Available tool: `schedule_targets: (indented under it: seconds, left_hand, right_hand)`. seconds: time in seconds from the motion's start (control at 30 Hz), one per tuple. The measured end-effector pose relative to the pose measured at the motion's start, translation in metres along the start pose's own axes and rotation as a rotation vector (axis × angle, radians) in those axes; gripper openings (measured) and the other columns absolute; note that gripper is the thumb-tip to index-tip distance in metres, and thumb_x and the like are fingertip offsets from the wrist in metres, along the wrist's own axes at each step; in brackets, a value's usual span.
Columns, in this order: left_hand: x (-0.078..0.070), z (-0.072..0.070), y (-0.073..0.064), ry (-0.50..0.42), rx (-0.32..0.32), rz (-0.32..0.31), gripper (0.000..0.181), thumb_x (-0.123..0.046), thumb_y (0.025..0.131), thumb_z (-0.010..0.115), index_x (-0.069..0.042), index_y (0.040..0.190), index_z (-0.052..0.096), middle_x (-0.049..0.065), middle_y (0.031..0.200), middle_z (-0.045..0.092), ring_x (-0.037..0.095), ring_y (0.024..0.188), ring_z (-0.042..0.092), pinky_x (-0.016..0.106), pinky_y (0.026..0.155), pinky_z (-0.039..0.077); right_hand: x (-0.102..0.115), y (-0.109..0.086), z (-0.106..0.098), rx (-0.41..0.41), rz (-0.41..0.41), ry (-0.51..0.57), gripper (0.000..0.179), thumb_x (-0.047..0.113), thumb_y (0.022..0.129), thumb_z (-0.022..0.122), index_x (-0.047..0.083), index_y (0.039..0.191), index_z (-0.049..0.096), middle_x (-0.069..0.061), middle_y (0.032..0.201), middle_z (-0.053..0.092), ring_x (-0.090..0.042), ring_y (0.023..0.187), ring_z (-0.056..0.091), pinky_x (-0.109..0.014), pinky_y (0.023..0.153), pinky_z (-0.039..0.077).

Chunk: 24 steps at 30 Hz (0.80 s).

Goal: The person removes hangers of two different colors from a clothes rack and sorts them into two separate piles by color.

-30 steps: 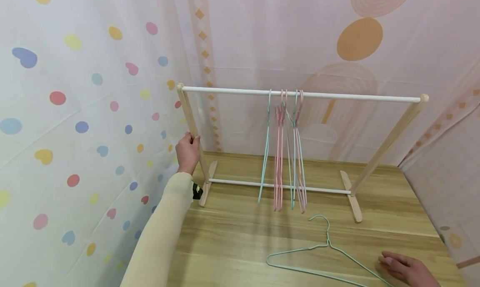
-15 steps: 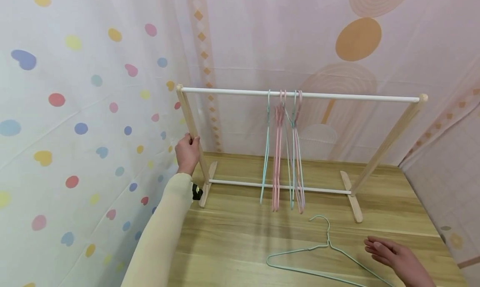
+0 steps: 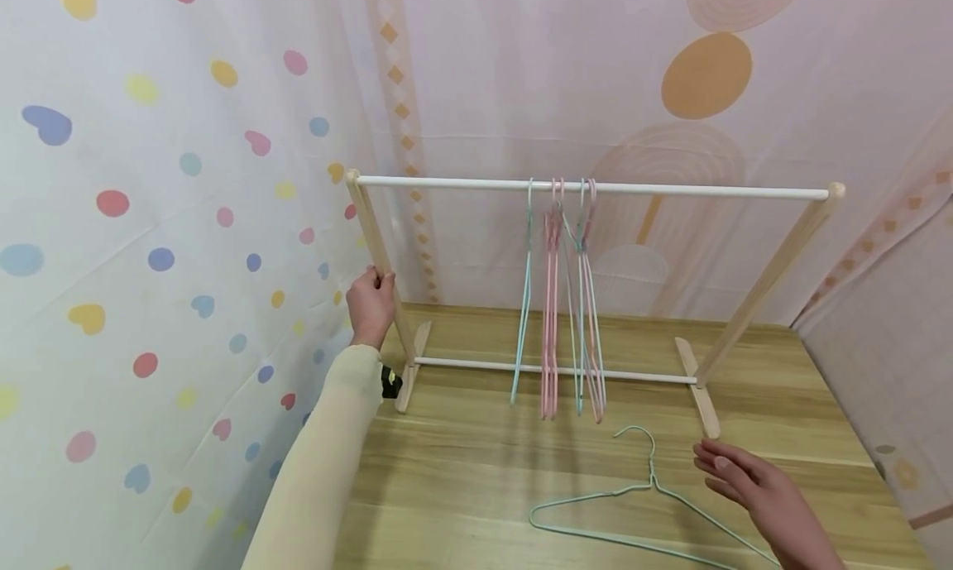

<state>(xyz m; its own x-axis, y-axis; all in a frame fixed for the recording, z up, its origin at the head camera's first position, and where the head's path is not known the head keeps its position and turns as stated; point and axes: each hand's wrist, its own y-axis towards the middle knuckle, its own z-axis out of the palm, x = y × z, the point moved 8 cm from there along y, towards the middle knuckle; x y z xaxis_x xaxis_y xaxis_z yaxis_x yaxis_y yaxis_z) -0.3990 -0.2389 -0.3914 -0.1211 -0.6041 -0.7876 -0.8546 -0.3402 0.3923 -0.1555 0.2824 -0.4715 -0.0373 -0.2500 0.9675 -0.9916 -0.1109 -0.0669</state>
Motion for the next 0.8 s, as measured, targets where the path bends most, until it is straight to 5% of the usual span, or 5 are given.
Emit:
schedule_targets:
  seconds: [0.13,0.33,0.6,0.8]
  left_hand:
    - [-0.001,-0.001,0.0,-0.001,-0.004,0.005,0.035,-0.019,0.101,0.055,-0.005,0.072,0.042,0.012,0.067,0.043,0.026,0.056,0.042,0.037,0.052,0.036]
    - [0.0,-0.001,0.0,0.017,-0.004,0.007,0.032,-0.018,0.101,0.055,-0.005,0.073,0.044,0.012,0.066,0.043,0.026,0.056,0.042,0.036,0.052,0.035]
    - [-0.001,-0.002,-0.002,0.014,-0.02,0.044,0.035,-0.017,0.101,0.055,-0.006,0.071,0.041,0.01,0.063,0.039,0.026,0.054,0.039,0.036,0.052,0.033]
    - [-0.002,-0.001,-0.002,0.001,-0.018,0.055,0.036,-0.017,0.101,0.054,-0.007,0.071,0.038,0.01,0.063,0.035,0.026,0.053,0.037,0.036,0.052,0.033]
  right_hand:
    - [0.014,0.003,0.009,-0.028,-0.08,0.095,0.049,0.018,0.106,0.043,-0.019,0.138,0.035,0.007,0.123,0.063,-0.006,0.111,0.059,-0.026,0.086,0.05]
    - [0.03,0.007,0.028,-0.069,-0.136,0.197,0.05,0.017,0.106,0.044,-0.02,0.138,0.033,0.012,0.122,0.062,-0.004,0.112,0.058,-0.025,0.087,0.049]
    - [0.042,0.022,0.058,-0.129,-0.104,0.197,0.051,0.023,0.106,0.044,-0.015,0.139,0.037,-0.027,0.136,0.047,-0.003,0.115,0.055,-0.024,0.09,0.047]
    - [0.055,0.042,0.072,-0.107,-0.101,0.248,0.056,0.028,0.105,0.046,-0.012,0.142,0.035,-0.029,0.14,0.042,-0.007,0.119,0.053,-0.026,0.095,0.044]
